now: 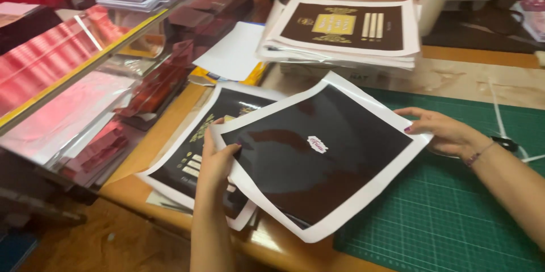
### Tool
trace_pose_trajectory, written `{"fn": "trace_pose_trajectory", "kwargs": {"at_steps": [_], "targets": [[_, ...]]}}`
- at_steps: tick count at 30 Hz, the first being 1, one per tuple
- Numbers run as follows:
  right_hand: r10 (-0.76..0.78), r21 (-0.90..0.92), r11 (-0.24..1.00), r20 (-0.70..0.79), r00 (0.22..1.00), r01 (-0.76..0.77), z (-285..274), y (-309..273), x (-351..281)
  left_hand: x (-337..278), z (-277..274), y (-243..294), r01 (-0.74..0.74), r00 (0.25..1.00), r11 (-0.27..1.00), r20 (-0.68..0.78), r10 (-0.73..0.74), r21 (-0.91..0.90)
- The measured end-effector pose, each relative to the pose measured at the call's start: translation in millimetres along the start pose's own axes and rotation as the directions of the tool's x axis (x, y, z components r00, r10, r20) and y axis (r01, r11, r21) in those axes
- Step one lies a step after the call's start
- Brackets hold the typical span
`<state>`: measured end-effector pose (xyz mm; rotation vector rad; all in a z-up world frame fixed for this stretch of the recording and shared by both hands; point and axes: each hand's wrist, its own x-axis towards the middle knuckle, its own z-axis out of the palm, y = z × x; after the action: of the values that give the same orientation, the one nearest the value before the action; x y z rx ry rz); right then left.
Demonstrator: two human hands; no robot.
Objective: The person uses scissors to trim the excess clear plastic film from the edges of a black document sleeve. They carefully cut along the perimeter of the sleeve, removing the white border and excess material, then place the trimmed sleeve onto a stack of similar items.
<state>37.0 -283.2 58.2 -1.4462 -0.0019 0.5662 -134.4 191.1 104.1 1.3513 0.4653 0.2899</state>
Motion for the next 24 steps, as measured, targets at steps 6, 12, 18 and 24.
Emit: {"fn": "trace_pose_trajectory", "kwargs": {"at_steps": [6,12,18,24], "targets": [[-0.066,0.030,0.997,0.000,0.998,0.066,52,15,63,26,-72,-30,-0.066,0.977,0.998,-0.206,0.063,-0.010],[-0.222,0.054,0.974,0.055,0.973,0.219,148,6,61,22,-119,-53,-0.137,0.897,0.940,-0.364,0.251,0.311],[-0.255,0.043,0.967,0.099,0.962,0.252,199,15,87,9,-122,-38,0.084,0.839,0.855,-0.499,0.217,0.512],[-0.274,-0.002,0.961,0.101,0.957,0.275,206,27,69,-31,-81,-7,-0.070,0.687,0.483,-0.309,0.658,0.873]]}}
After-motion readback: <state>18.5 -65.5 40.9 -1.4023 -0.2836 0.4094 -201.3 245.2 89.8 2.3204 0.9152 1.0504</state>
